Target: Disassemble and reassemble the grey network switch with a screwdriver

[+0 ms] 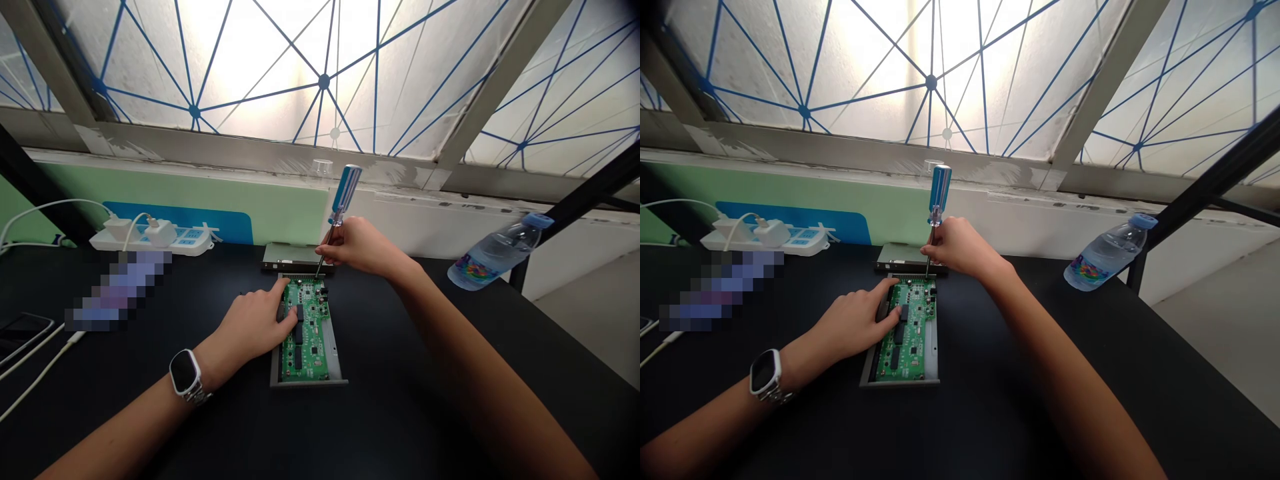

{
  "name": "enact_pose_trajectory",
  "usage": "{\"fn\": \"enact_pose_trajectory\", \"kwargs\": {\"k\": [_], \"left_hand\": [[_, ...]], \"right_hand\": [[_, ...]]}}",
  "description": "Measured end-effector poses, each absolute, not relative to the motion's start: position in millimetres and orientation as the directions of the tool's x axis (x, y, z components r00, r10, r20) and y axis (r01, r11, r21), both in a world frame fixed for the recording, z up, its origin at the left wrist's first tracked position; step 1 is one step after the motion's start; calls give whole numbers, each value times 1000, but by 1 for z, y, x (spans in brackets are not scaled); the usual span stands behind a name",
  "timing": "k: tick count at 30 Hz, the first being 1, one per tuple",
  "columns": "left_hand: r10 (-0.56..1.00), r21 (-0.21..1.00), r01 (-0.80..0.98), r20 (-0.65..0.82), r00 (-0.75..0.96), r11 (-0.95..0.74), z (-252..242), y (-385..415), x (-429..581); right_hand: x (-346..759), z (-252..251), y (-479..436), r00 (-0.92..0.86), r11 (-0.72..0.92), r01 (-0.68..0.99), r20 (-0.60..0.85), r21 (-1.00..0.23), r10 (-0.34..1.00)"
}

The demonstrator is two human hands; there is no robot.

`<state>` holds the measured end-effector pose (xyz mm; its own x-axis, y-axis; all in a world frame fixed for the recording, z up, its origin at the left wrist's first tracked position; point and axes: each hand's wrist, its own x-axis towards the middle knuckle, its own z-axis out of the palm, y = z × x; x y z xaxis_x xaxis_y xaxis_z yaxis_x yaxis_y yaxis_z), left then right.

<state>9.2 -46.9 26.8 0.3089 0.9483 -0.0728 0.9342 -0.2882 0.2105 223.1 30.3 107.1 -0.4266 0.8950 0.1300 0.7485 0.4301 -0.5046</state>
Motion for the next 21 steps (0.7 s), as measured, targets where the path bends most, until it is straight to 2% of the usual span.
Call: {"fn": "enact_pose_trajectory", "kwargs": {"k": [8,14,17,21], "left_hand": [[946,218,931,-74,315,-293,29,-48,10],[947,218,933,-84,311,-287,29,-48,10],[947,218,932,-75,311,-289,28,-47,10],[946,223,931,-80,313,-289,29,-47,10]], "right_hand": [[229,101,37,-474,422,608,118,-672,873],[229,105,35,-529,466,613,108,-638,842],[228,106,33,-535,432,609,57,-665,843],[227,107,31,-536,340,548,-8,-764,844]]}}
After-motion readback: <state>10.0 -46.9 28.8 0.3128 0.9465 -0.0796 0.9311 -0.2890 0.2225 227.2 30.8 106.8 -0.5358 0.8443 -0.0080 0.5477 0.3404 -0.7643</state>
